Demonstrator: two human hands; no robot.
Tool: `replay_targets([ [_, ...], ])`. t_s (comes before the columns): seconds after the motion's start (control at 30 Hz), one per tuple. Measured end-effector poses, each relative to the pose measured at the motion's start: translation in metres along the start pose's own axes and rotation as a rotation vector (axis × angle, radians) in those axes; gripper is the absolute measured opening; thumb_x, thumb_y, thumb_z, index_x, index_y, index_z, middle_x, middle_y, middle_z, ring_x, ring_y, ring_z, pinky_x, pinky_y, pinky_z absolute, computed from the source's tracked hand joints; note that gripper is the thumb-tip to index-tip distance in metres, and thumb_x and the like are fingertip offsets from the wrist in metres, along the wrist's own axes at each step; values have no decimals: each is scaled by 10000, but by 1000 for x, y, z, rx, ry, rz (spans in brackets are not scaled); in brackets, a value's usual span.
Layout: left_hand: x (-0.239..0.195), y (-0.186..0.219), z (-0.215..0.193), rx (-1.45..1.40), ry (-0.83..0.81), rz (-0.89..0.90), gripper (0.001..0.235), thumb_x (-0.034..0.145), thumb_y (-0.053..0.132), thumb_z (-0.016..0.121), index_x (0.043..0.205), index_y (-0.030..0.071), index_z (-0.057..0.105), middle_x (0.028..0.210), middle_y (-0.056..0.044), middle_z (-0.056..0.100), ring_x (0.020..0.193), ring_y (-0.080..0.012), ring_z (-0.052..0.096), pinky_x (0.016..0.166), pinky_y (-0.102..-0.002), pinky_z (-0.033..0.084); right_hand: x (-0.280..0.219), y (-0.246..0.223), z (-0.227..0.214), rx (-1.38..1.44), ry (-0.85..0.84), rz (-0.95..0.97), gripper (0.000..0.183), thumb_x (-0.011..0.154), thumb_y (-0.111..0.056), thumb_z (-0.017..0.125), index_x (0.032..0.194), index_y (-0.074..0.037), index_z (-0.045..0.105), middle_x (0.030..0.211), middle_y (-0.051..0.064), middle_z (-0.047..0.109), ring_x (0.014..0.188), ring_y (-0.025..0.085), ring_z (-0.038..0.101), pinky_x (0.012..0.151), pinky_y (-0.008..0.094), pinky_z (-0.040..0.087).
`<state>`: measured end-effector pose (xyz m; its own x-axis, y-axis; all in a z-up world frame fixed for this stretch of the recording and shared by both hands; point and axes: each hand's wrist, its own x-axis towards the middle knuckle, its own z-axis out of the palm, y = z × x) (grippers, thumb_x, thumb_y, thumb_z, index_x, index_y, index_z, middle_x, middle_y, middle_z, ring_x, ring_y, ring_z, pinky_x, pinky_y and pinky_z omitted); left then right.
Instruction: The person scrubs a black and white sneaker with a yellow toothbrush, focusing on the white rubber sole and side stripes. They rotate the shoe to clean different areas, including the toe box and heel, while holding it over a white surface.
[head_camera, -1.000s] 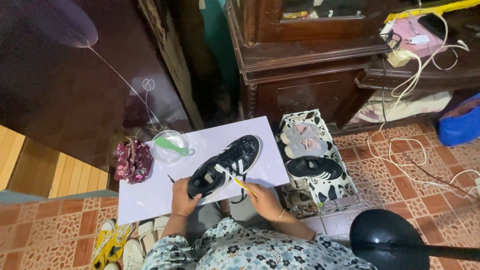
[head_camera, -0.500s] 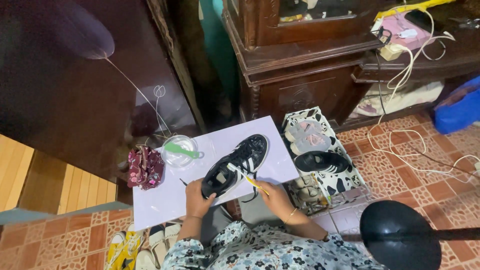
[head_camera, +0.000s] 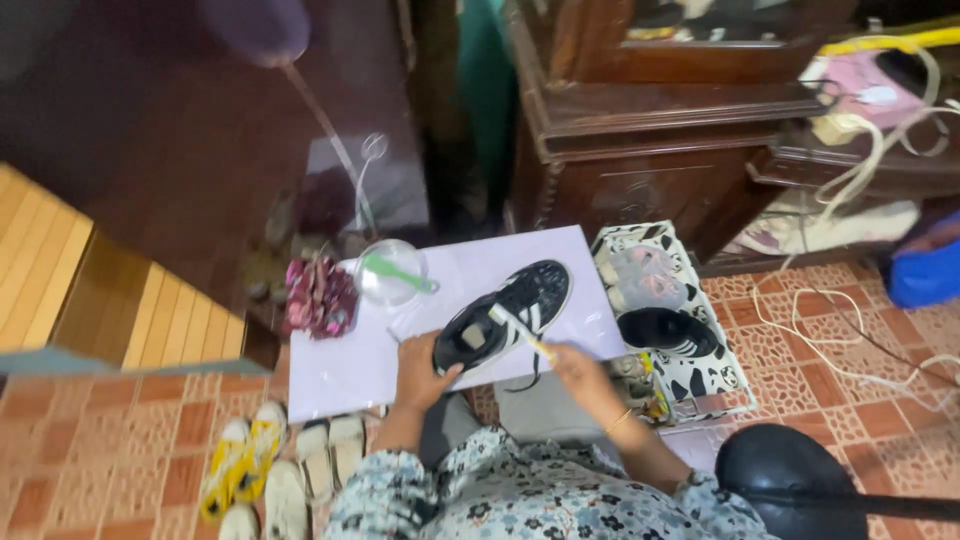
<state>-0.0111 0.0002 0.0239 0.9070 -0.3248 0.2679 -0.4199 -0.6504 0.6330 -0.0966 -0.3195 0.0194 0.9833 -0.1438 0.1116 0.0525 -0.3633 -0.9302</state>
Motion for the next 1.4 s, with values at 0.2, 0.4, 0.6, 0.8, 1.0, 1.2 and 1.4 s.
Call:
replay_targets([
  [0.2, 3, 4, -2, -15, 0, -8, 758, 743, 629, 714, 1297, 132, 572, 1167, -80, 680, 1155, -233, 607, 1177, -445, 254, 64, -116, -6, -166, 15, -114, 309, 931, -136, 722, 1213, -256, 759, 1037, 6, 784, 1027, 199, 732, 946, 356, 540],
  [0.4, 0, 1, 2, -6, -16, -18, 742, 764, 662, 679, 1286, 147, 566, 1126, -60, 671, 1102, -239, 605, 1156, -460, 270, 156, -151, 70, -429, -173, -296, 257, 1009, -210, 642, 1245, -230, 743, 1140, 31, 756, 1134, 311, 672, 1009, 439, 508],
  [0.6, 0, 1, 4, -8, 61, 35, 823, 753, 776, 594, 1279, 143, 573, 1103, -70, 679, 1073, -245, 623, 1128, -463, 302, 213, -88, 131, -920, -312, -361, 252, 969, -248, 621, 1175, -323, 746, 1008, -7, 753, 1075, 255, 652, 949, 388, 529],
  [0.8, 0, -4, 2, -13, 46, 34, 817, 739, 753, 638, 1280, 145, 567, 1111, -62, 672, 1088, -238, 615, 1130, -450, 296, 206, -104, 120, -899, -357, -223, 283, 1009, -305, 554, 1242, -297, 715, 995, 76, 758, 1043, 322, 682, 920, 440, 565],
  [1.0, -1, -3, 5, -30, 21, 17, 826, 745, 758, 638, 1303, 153, 560, 1132, -55, 668, 1099, -229, 605, 1138, -441, 281, 218, -76, 136, -1094, -371, -367, 255, 964, -281, 596, 1164, -286, 753, 940, 66, 751, 1009, 301, 686, 899, 425, 564],
  [1.2, -1, -3, 3, -8, 12, -1, 811, 760, 748, 621, 1308, 153, 566, 1137, -50, 672, 1114, -221, 609, 1150, -441, 280, 195, -133, 106, -503, -381, 13, 295, 970, -213, 584, 1211, -108, 716, 645, 48, 717, 521, 139, 663, 543, 261, 523],
  [1.4, 1, -3, 4, -37, -14, -16, 810, 762, 718, 662, 1324, 144, 549, 1159, -51, 663, 1144, -218, 594, 1162, -430, 256, 173, -134, 75, 278, -263, 203, 313, 930, -146, 573, 1161, 28, 693, 658, 172, 677, 419, 77, 472, 375, 169, 342],
])
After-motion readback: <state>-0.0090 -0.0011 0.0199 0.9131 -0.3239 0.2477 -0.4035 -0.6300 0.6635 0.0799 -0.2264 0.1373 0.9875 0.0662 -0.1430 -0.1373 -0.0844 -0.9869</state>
